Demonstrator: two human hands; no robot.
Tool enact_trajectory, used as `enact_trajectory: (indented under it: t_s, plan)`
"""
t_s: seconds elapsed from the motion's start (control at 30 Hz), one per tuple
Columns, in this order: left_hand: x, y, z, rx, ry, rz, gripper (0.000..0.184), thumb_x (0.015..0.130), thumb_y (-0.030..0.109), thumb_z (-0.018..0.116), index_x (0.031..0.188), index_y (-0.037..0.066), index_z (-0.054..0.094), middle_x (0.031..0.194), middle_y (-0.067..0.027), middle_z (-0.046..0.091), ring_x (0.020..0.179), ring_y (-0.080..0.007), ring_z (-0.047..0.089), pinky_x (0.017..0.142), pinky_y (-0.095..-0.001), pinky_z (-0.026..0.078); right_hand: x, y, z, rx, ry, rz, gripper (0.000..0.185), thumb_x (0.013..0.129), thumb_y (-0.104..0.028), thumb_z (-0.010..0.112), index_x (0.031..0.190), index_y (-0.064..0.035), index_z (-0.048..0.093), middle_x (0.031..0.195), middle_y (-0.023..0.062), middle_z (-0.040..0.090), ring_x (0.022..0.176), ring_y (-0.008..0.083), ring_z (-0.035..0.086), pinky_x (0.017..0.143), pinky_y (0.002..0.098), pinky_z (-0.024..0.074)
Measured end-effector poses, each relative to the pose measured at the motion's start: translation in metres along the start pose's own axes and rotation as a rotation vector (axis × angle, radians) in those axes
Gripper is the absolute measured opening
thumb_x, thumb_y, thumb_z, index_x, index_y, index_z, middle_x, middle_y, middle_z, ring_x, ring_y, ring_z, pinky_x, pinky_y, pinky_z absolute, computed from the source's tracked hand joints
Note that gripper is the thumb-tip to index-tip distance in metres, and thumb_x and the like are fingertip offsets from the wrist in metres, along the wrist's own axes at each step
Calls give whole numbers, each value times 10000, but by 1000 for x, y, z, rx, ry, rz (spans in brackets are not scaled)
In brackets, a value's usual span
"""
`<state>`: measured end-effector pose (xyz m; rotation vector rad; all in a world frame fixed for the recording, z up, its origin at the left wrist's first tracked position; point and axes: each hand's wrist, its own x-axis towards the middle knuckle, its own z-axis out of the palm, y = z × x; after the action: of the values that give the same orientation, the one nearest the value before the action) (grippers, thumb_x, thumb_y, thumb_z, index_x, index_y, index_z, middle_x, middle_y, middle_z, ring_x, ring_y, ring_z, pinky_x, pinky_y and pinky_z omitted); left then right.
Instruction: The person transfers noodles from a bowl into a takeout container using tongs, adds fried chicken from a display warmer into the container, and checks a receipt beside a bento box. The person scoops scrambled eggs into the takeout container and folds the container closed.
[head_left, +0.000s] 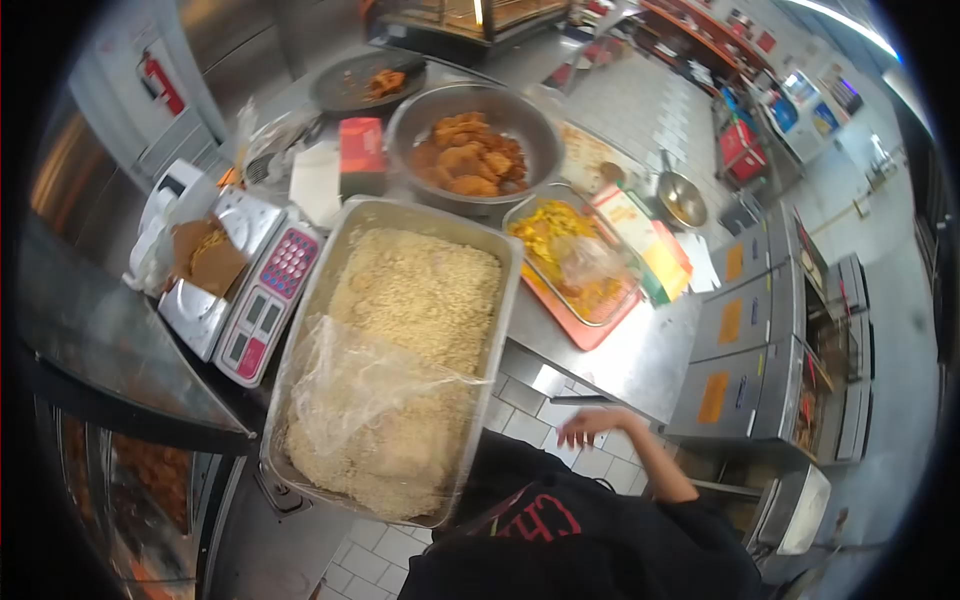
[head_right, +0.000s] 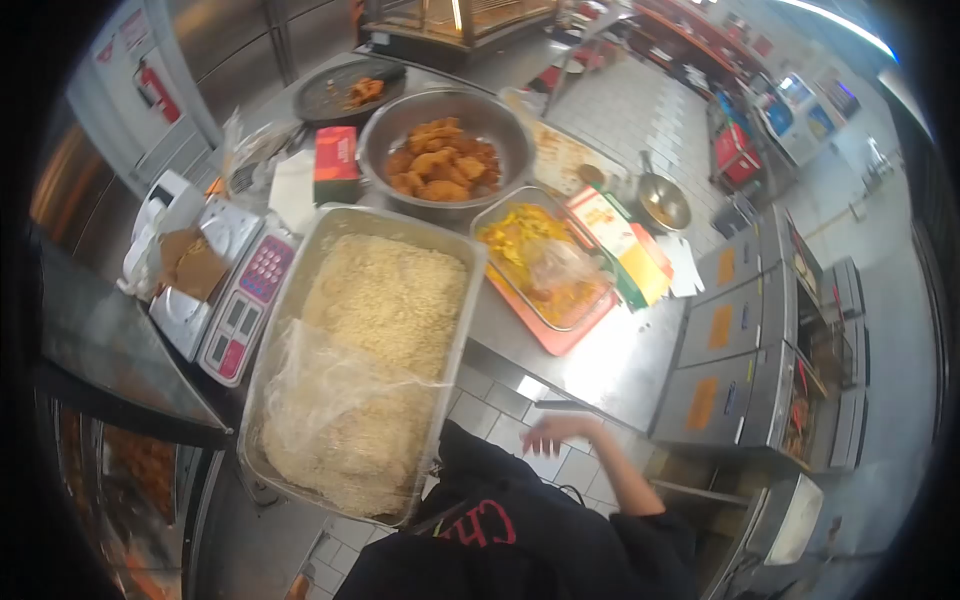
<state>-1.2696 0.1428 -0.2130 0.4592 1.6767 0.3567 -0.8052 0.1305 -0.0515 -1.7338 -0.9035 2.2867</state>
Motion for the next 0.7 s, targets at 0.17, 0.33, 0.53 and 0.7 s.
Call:
enact_trajectory:
  t_s: [0.17,0.33,0.53,0.7]
  plan:
    - [-2,10,15,184,-127,4,274,911,296,422,856,60,551,636,-77,545,537,-150,536,457,-276,416,40,117,80,261,317,248,714,866,-621,331,1129,-5,581,1136,91,589,1036,203,540,885,354,452]
    - [-4,27,35,308,-161,26,270,904,286,425,844,59,559,644,-87,556,542,-165,546,463,-289,424,-98,14,-70,58,61,-478,337,915,-217,433,1044,30,623,1051,119,631,995,190,580,869,289,457]
    - [0,86,58,363,31,102,267,896,275,428,829,59,569,653,-99,568,548,-182,557,470,-304,433,-174,-53,-353,-668,1737,-215,281,784,-170,568,990,20,590,873,217,616,827,299,603,711,398,464]
    - [-7,106,76,401,171,73,264,890,266,430,817,58,577,661,-108,579,553,-196,567,476,-317,440,-137,50,-628,-979,1933,6,620,727,-333,662,1189,27,459,1215,256,451,1119,401,421,944,452,339]
